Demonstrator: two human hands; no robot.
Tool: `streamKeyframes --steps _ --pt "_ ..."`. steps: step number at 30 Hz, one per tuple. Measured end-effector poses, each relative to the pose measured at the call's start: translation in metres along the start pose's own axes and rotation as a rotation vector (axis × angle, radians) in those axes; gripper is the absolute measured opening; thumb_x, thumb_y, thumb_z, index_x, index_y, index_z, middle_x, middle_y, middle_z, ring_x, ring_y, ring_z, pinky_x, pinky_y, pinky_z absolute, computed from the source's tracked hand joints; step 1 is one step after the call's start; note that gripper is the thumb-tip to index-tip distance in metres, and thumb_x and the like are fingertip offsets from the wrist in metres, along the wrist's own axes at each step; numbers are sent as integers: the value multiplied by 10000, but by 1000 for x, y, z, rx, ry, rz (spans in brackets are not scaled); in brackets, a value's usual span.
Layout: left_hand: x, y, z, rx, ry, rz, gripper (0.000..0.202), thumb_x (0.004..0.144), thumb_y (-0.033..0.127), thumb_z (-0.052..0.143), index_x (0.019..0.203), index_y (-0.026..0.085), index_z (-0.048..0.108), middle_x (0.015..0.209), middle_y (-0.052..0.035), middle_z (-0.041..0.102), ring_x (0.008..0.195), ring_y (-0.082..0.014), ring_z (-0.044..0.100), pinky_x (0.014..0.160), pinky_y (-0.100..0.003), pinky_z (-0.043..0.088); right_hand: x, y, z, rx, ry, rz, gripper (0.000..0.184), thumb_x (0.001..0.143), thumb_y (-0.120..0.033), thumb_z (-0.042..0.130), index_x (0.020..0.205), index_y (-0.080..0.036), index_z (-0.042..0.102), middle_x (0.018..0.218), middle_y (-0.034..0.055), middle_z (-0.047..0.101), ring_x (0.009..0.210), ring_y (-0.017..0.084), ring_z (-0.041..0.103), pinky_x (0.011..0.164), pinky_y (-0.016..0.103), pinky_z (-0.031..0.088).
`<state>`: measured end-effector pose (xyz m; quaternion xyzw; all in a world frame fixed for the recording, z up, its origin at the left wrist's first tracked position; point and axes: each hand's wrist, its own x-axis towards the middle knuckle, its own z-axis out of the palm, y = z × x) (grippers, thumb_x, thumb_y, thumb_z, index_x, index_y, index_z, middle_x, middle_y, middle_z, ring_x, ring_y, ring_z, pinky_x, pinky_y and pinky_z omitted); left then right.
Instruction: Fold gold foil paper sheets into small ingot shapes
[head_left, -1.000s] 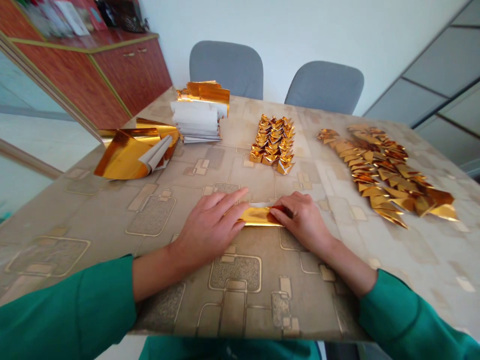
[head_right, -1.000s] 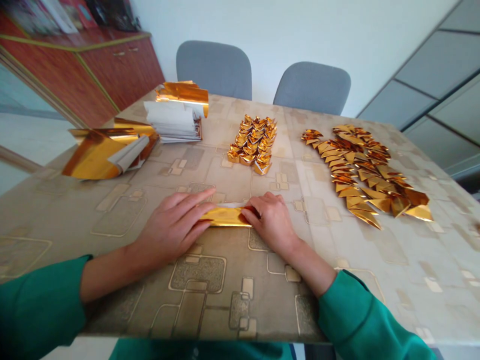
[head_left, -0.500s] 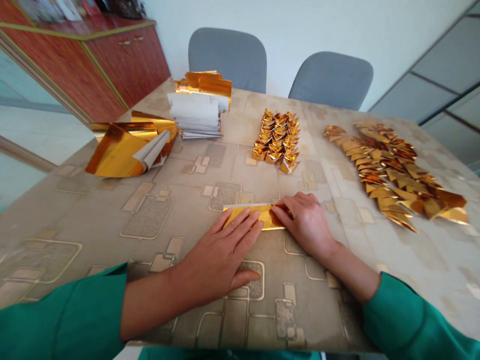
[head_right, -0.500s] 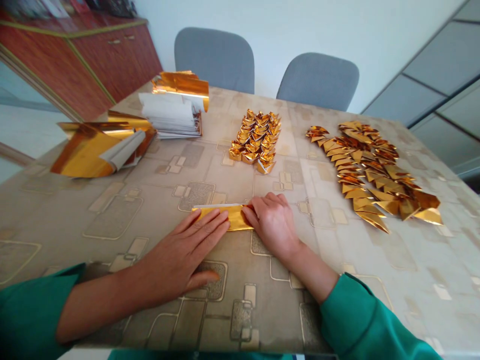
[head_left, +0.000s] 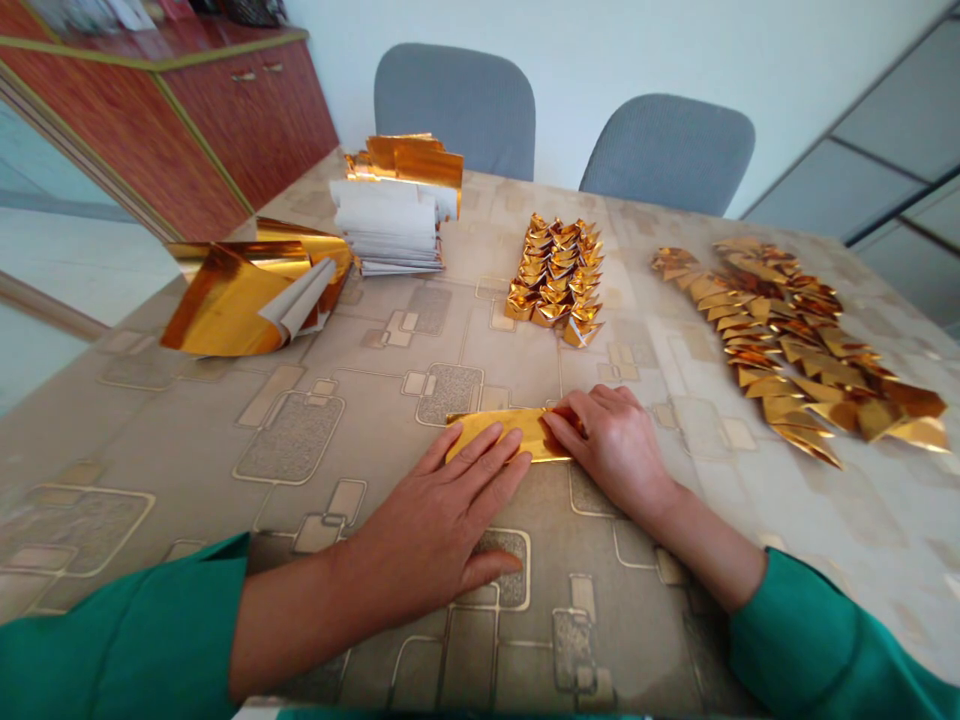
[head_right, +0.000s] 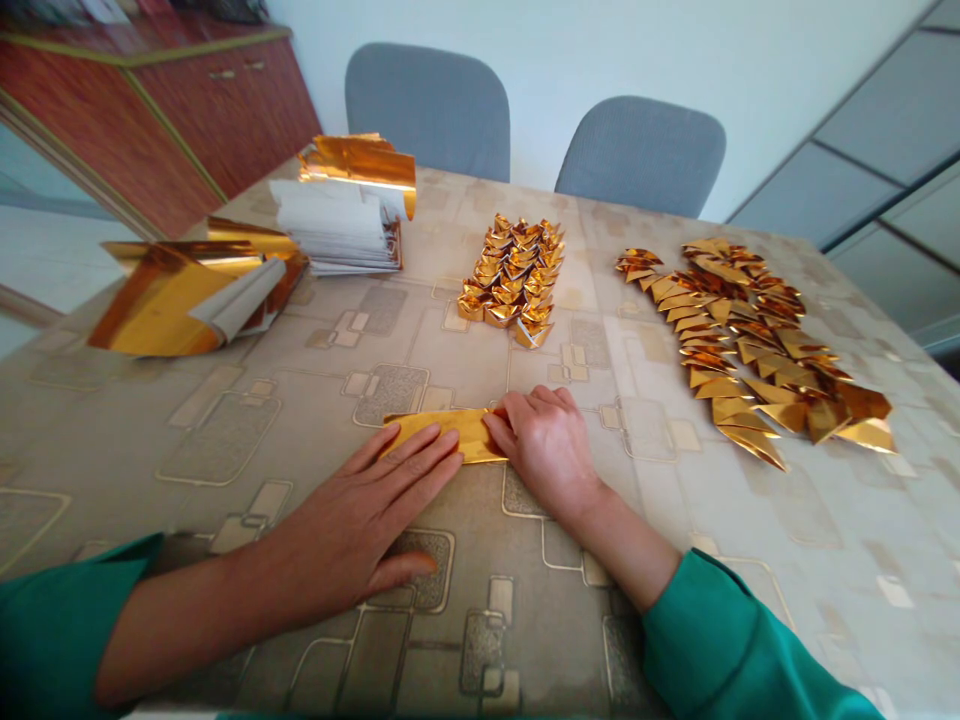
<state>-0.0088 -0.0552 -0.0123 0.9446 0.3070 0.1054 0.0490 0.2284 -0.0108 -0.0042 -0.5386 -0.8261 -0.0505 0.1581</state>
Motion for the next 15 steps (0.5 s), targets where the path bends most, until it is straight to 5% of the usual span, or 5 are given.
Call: streamKeyframes --steps 11,15 --pt "1 0 0 -33 -40 -9 726 926 650 375 1461 160 396 1558 -159 344 1444 -330 301 1161 -529 174 4 -2 0 -25 -42 19 172 892 -237 593 738 -172 631 629 38 627 624 184 540 669 322 348" --pt "3 -1 -1 -38 -47 -14 721 919 647 399 1459 169 405 1563 -152 339 1443 -329 301 1161 -535 192 0 -5 -12 -75 33 -3 152 904 -284 611 969 -162 675 865 94 702 849 254 574 730 356 368"
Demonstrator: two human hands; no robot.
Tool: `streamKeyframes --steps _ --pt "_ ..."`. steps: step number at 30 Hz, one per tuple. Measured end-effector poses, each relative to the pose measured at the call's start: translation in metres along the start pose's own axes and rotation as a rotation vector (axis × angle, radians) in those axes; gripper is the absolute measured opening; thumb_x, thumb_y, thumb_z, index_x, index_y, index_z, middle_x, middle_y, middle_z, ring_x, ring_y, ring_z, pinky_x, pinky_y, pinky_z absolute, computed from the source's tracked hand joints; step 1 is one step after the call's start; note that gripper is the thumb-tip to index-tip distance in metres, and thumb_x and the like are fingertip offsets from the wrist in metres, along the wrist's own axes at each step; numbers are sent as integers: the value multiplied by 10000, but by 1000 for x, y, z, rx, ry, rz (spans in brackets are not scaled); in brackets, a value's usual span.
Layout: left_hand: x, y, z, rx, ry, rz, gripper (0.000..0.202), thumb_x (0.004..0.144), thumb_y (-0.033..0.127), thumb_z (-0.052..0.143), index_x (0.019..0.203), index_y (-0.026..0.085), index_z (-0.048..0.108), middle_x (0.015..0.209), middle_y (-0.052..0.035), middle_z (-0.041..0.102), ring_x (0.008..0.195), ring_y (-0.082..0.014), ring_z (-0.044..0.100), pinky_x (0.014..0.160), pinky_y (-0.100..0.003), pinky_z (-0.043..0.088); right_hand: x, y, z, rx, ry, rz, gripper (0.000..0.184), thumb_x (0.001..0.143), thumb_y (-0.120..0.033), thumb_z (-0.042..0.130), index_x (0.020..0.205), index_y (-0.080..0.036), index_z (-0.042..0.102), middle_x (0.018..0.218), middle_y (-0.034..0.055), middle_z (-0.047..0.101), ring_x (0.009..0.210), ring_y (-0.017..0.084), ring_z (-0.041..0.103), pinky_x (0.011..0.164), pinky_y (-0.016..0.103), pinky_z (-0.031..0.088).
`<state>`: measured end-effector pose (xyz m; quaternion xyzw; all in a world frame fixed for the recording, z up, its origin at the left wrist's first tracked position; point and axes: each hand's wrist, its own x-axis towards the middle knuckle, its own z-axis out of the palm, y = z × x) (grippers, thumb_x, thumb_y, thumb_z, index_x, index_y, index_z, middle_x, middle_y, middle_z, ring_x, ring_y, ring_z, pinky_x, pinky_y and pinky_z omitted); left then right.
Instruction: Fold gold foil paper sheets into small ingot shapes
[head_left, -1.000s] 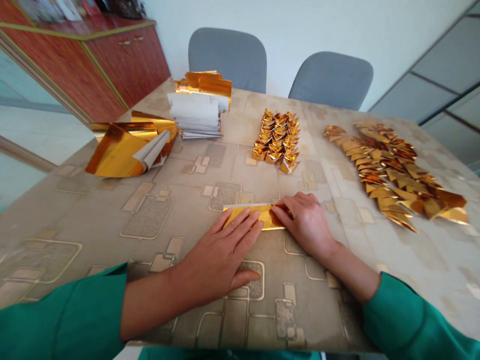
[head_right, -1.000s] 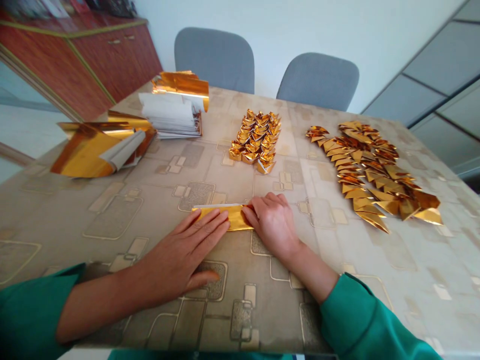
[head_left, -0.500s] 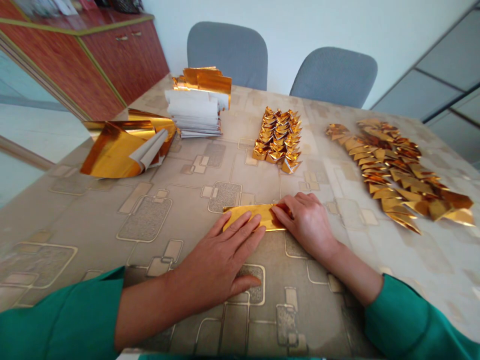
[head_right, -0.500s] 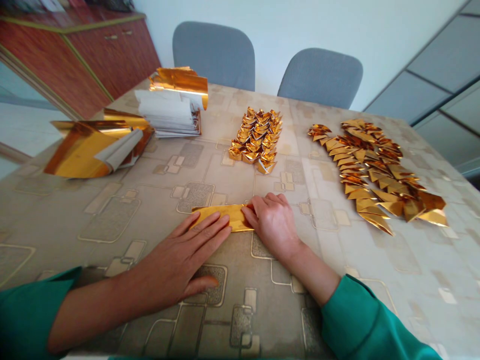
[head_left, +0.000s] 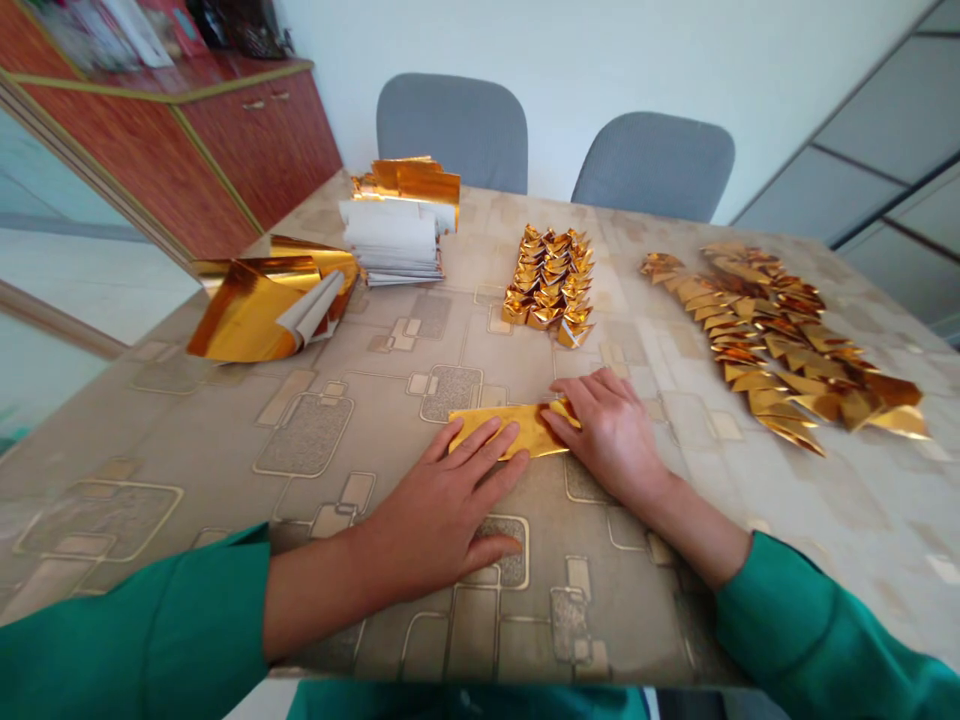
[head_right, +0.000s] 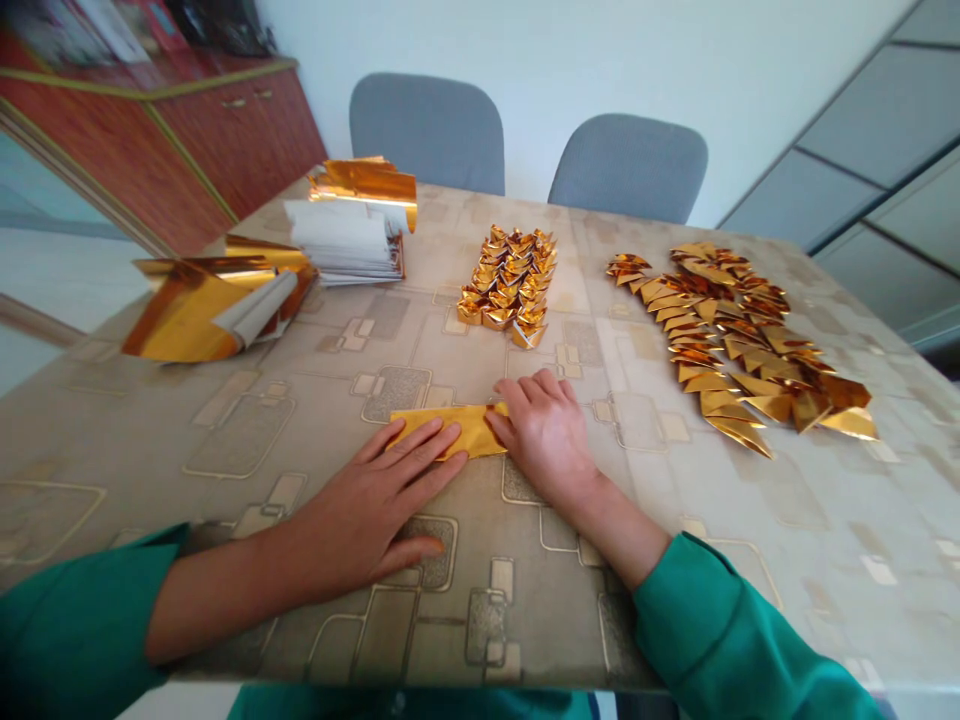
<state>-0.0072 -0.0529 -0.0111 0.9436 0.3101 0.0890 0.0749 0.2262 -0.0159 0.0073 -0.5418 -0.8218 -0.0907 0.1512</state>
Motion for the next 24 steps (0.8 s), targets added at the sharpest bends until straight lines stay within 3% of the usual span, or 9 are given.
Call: streamKeyframes --steps 3,6,13,19,24 --pt "1 0 -1 -5 1 0 719 914 633 431 1464 170 400 1555 -152 355 1442 -322 306 1163 -535 199 -12 -13 -11 -25 48 -126 202 949 -257 551 1110 -193 656 1153 101 681 1002 268 545 812 387 369" --pt "1 -1 -1 -8 3 3 718 905 610 477 1463 165 403 1551 -155 363 1441 -323 309 1158 -533 218 -28 -27 -15 35 -36 -289 207 988 -266 488 1045 -199 676 1009 59 720 921 220 569 888 386 378" --pt "1 -2 -3 21 12 14 693 909 610 472 1446 173 434 1548 -151 370 1437 -309 326 1155 -515 232 -58 -22 -18 25 -75 -236 356 940 -338 583 1254 -174 624 1300 68 653 1137 275 560 1073 496 319" --pt "2 -10 -7 36 -17 48 685 920 626 432 1465 213 406 1556 -119 365 1439 -267 332 1163 -473 231 -65 -14 -21 27 -74 -202 343 946 -299 573 1268 -190 624 1311 57 650 1159 276 578 1103 539 302" --pt "-7 -20 -13 102 -6 72 626 932 581 457 1464 256 407 1546 -97 390 1433 -264 343 1173 -499 189 -62 -13 -21 44 -68 -183 313 932 -268 596 1236 -218 650 1266 47 677 1153 276 584 1098 552 305"
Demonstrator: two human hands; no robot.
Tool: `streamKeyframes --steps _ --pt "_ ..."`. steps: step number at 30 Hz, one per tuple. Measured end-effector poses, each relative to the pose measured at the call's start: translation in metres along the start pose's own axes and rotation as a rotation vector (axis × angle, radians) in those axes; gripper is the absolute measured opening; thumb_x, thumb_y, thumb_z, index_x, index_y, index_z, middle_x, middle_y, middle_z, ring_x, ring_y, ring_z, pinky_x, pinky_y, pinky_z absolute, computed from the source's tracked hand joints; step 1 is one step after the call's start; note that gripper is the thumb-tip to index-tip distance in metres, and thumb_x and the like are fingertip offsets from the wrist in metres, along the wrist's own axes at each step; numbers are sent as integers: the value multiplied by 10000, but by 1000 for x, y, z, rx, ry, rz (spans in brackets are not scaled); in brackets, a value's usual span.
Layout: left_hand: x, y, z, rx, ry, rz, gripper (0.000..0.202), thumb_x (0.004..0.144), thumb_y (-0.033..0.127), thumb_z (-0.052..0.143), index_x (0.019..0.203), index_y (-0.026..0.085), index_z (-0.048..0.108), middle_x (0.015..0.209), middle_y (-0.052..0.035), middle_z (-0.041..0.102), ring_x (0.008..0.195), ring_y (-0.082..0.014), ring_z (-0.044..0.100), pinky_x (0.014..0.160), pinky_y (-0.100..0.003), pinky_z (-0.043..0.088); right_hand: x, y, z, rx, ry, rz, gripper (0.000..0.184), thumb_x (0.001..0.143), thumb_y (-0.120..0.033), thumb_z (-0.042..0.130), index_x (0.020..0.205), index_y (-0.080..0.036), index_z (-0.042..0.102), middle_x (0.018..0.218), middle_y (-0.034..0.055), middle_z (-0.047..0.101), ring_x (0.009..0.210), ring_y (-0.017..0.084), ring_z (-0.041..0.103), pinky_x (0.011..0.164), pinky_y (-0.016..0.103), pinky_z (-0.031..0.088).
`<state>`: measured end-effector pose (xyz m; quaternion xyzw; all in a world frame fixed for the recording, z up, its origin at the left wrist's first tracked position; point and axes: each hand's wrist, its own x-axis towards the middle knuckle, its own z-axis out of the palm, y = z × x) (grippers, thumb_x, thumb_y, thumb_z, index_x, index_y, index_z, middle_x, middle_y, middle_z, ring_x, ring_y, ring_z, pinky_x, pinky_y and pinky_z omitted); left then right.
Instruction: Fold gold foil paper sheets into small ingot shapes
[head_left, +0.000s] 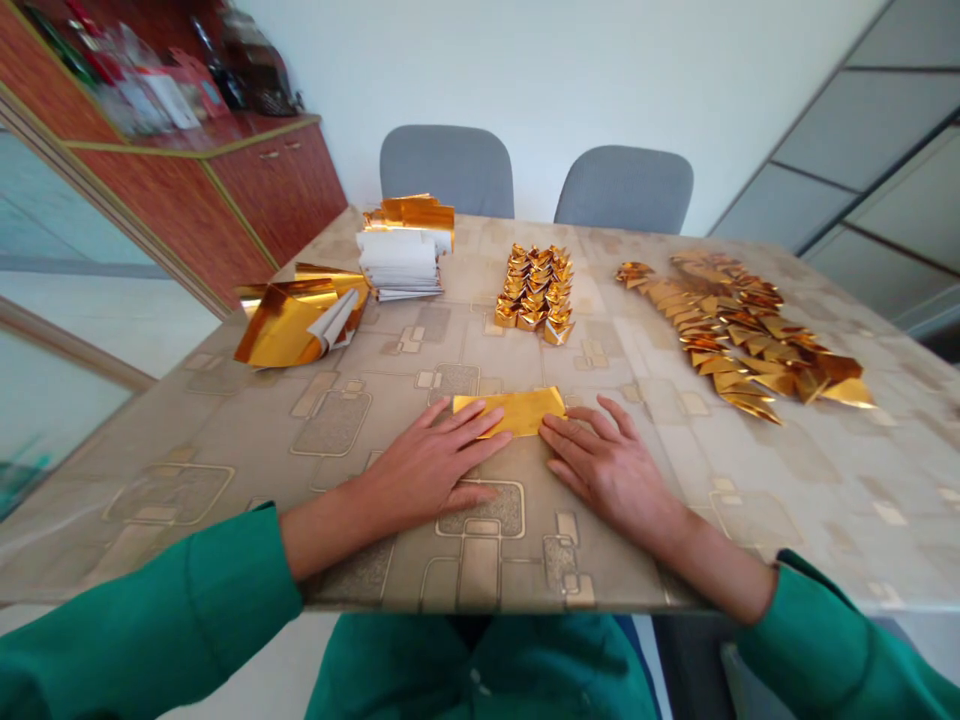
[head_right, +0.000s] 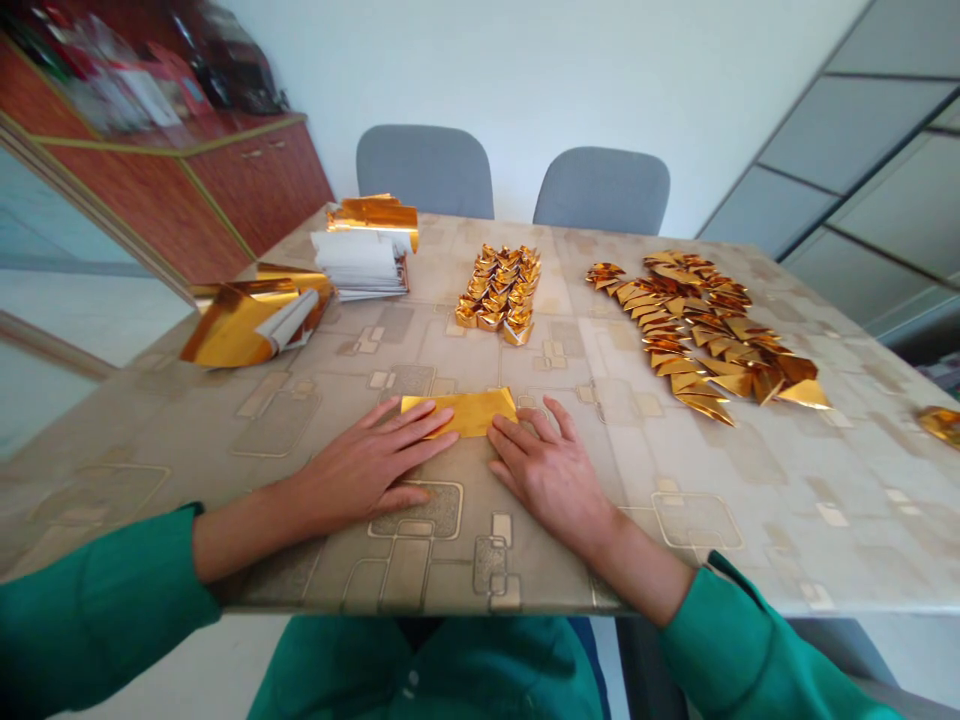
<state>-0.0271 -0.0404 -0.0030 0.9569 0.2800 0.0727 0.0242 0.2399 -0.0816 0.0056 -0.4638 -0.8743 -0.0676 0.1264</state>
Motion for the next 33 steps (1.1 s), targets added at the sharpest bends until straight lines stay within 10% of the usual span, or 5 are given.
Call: streamKeyframes --steps 10,19,33 --pt "-52 -21 -12 54 -6 -77 537 953 503 480 1449 304 433 1540 -63 407 1456 -251 297 1182 -479 207 8 12 -4 70 -23 -60 237 969 -280 537 1145 -233 687 1186 35 706 1098 246 577 1088 496 281" --pt "3 -17 -27 95 -40 38 184 925 293 573 1013 155 657 1072 -99 698 1000 -223 656 894 -362 521 24 32 -2 107 0 -175 220 986 -299 507 1019 -216 707 999 49 706 969 189 586 961 375 370" --pt "30 5 -31 267 -109 -72 202 909 315 538 928 148 650 959 -95 688 861 -251 646 683 -354 538 24 43 8 -166 141 -219 268 970 -147 478 743 -171 619 685 28 627 697 161 516 799 309 331"
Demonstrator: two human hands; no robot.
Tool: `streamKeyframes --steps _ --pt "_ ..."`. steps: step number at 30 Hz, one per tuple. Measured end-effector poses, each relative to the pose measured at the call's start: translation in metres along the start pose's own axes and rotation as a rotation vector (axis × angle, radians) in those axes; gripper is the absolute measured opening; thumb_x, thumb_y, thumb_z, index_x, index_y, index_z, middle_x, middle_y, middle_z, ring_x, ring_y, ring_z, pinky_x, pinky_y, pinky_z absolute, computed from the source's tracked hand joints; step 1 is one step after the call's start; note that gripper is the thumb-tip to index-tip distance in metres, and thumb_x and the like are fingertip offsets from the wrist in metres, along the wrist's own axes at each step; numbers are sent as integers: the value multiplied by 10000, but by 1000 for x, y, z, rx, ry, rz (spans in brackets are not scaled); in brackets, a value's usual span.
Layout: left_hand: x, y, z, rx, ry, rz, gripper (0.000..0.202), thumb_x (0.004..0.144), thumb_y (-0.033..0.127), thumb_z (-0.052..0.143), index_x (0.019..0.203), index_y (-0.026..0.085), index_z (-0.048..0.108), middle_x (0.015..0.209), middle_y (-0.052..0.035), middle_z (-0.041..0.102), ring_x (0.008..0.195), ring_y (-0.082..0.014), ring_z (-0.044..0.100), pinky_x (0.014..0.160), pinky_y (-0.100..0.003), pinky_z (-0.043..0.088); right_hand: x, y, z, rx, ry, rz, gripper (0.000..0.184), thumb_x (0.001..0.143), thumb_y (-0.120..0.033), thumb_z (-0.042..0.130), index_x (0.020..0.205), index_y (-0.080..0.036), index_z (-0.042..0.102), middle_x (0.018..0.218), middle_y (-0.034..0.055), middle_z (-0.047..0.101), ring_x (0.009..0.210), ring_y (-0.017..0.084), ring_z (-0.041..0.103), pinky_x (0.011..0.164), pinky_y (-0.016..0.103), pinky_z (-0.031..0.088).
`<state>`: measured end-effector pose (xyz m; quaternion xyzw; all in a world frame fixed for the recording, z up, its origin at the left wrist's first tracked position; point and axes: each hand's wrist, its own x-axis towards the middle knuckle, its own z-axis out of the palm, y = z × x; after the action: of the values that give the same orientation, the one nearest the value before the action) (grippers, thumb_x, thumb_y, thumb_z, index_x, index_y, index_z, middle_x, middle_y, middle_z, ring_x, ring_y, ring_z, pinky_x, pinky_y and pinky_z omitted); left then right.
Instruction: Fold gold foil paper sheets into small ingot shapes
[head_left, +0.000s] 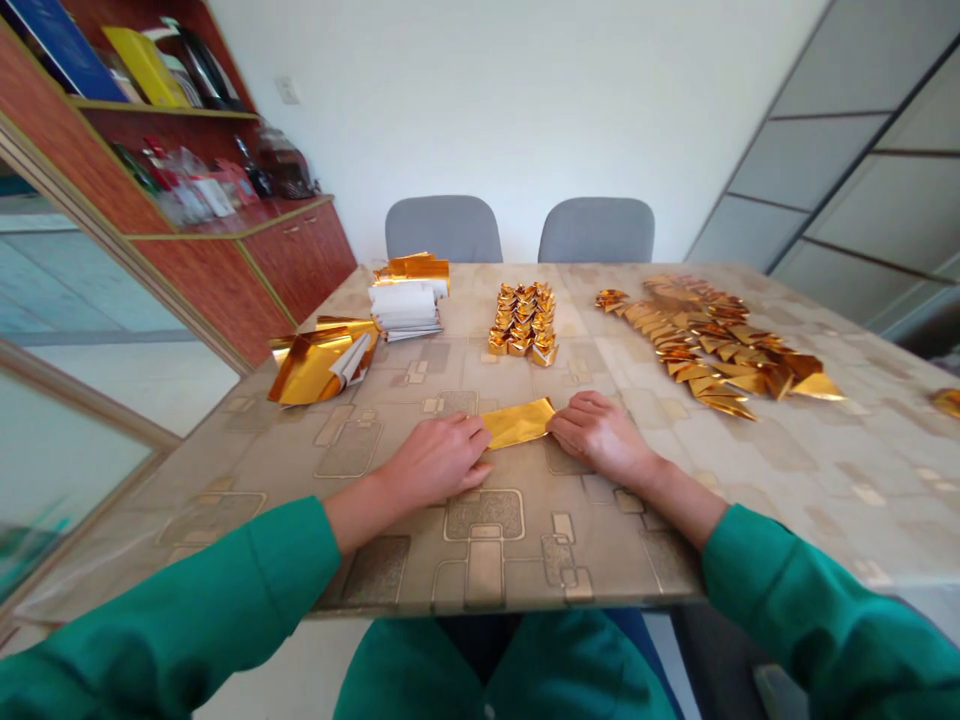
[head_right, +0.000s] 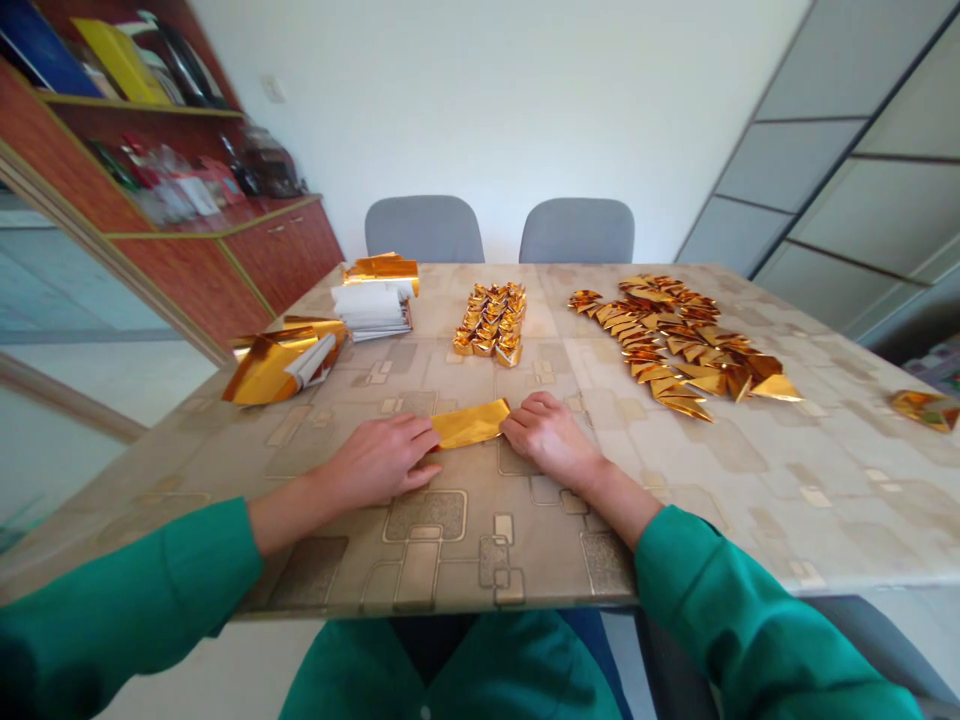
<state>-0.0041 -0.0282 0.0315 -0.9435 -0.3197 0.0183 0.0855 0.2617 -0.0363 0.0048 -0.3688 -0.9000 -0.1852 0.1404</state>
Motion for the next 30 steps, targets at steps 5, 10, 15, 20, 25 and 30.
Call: streamKeyframes --steps 5,10,15,20,25,30 --pt "1 5 9 22 63 -37 153 906 151 491 928 155 642 920 -95 683 867 -238 638 683 -332 522 1 -1 -2 3 54 46 227 975 -202 490 809 -170 641 717 34 642 737 168 526 806 315 327" --pt "1 5 18 16 121 -83 147 910 113 479 894 154 619 875 -82 672 838 -245 642 642 -335 512 6 -6 -3 -32 86 4 236 964 -273 547 758 -193 629 711 23 640 787 183 505 843 339 318" --pt "1 3 25 7 189 -146 135 901 104 483 865 157 601 840 -72 661 828 -233 639 654 -322 509 2 -2 -1 -64 80 -29 206 958 -163 539 770 -187 619 698 13 618 782 175 489 877 337 331" --pt "-3 7 29 21 242 -89 121 869 74 516 815 163 578 795 -61 642 770 -226 629 606 -318 502 -12 2 -3 -37 17 -51 210 973 -179 520 784 -181 611 704 19 609 774 177 482 846 339 344" --pt "-5 19 24 61 254 -32 158 849 31 506 788 160 575 763 -58 635 714 -219 623 588 -326 503 -28 7 -16 0 -79 -32 198 968 -205 528 785 -183 599 723 22 614 793 189 493 821 351 348" --pt "-5 21 22 -38 264 -52 109 840 80 529 794 161 587 789 -58 641 766 -225 624 639 -338 512 -33 7 -34 112 -4 110 204 934 -170 520 740 -183 582 706 45 616 743 196 499 707 340 354"
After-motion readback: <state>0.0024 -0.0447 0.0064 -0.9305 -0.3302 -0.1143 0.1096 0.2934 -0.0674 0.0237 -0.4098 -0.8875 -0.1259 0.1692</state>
